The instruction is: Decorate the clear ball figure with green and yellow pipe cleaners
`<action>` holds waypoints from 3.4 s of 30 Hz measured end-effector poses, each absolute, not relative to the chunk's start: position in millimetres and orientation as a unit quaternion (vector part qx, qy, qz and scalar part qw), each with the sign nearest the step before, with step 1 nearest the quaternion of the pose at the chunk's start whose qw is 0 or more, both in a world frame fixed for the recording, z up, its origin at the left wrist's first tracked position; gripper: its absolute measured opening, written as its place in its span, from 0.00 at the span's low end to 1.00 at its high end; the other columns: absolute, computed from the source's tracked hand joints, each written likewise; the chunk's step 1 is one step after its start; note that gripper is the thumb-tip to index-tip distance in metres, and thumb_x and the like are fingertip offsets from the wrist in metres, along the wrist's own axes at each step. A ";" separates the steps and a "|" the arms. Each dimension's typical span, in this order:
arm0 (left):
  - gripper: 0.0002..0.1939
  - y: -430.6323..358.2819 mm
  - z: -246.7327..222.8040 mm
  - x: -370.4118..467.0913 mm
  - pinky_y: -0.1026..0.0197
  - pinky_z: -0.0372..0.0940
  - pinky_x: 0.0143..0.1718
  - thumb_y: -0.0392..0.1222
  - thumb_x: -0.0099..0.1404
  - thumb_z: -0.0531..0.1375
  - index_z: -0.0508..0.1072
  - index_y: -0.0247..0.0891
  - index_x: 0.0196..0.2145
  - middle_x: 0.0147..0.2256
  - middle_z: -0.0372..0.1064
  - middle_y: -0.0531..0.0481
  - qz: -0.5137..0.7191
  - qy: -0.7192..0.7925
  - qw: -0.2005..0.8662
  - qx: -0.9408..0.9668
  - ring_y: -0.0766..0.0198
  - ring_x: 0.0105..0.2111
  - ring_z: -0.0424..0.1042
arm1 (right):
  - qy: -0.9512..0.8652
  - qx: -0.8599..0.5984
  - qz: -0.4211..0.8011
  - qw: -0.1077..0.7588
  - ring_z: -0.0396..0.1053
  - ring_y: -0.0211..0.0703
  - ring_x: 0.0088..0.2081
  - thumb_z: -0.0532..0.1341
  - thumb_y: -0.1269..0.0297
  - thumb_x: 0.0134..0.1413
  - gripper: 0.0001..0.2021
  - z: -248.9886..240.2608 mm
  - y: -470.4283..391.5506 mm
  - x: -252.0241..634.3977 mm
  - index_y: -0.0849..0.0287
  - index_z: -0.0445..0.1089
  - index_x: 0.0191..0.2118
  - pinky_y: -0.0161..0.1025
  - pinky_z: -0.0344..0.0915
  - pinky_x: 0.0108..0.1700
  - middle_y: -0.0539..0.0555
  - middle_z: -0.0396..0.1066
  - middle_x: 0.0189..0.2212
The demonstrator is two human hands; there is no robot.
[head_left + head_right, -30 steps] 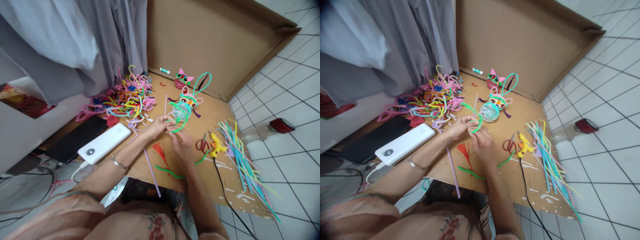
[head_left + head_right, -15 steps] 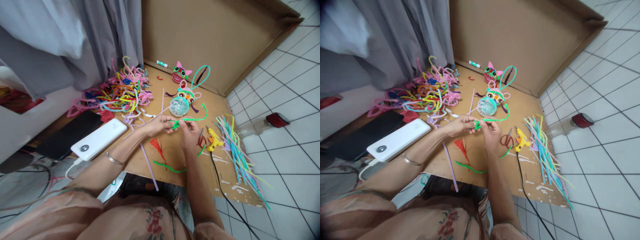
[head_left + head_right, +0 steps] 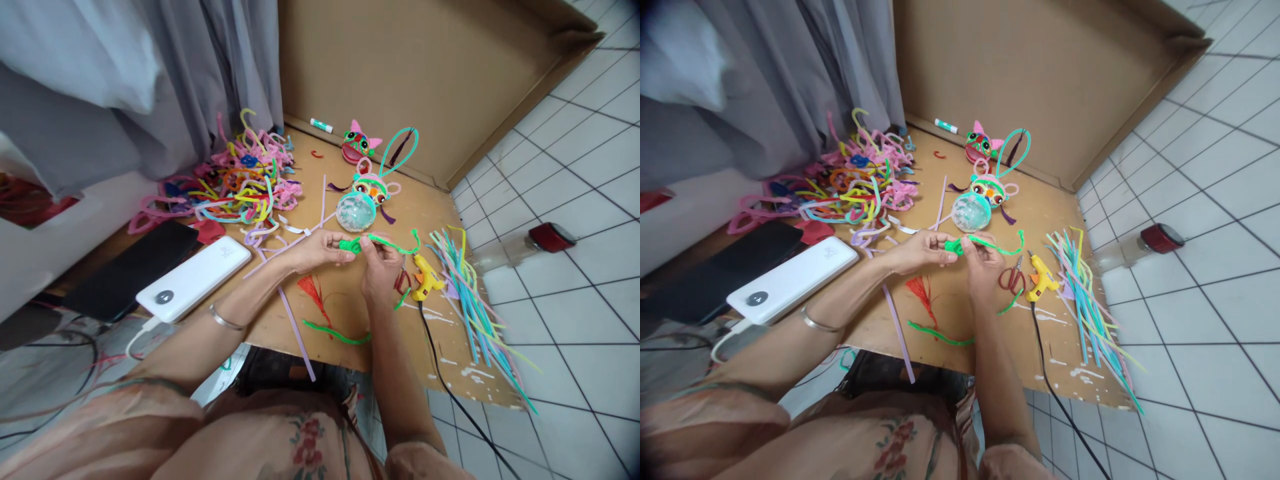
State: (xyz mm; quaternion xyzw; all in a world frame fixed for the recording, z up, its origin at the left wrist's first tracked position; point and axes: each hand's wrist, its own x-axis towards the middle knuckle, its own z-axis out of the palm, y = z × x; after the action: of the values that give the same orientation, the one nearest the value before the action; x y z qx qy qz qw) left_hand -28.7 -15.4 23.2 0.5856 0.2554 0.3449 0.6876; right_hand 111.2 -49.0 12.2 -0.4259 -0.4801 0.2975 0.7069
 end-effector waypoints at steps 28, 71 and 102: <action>0.21 -16.8 22.2 -29.5 0.68 0.58 0.26 0.51 0.48 0.72 0.73 0.30 0.27 0.22 0.67 0.55 0.339 0.257 0.699 0.575 0.74 0.21 0.62 | -0.356 -0.396 0.391 0.751 0.65 0.32 0.26 0.71 0.62 0.38 0.11 19.4 -46.3 110.3 0.57 0.71 0.29 0.34 0.63 0.30 0.45 0.70 0.24; 0.29 -8.2 17.2 -25.6 0.70 0.61 0.24 0.49 0.39 0.76 0.74 0.31 0.36 0.24 0.69 0.55 0.539 0.271 0.714 0.354 0.74 0.22 0.67 | -0.611 -0.480 0.130 0.616 0.64 0.39 0.33 0.62 0.64 0.55 0.07 5.9 -59.9 97.0 0.55 0.73 0.27 0.37 0.60 0.37 0.50 0.66 0.28; 0.09 -20.3 24.4 -30.4 0.67 0.59 0.30 0.37 0.49 0.59 0.75 0.33 0.31 0.25 0.68 0.53 0.320 0.250 0.628 0.663 0.69 0.27 0.64 | -0.378 -0.406 0.537 0.635 0.60 0.31 0.22 0.70 0.65 0.35 0.11 13.9 -40.3 129.9 0.57 0.68 0.26 0.31 0.59 0.26 0.42 0.66 0.21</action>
State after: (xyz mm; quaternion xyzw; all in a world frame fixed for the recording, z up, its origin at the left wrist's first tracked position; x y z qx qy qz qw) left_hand -30.4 -20.3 24.4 0.6632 0.2504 0.3201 0.6285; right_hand 129.9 -40.3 13.9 -0.4063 -0.3783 0.5371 0.6351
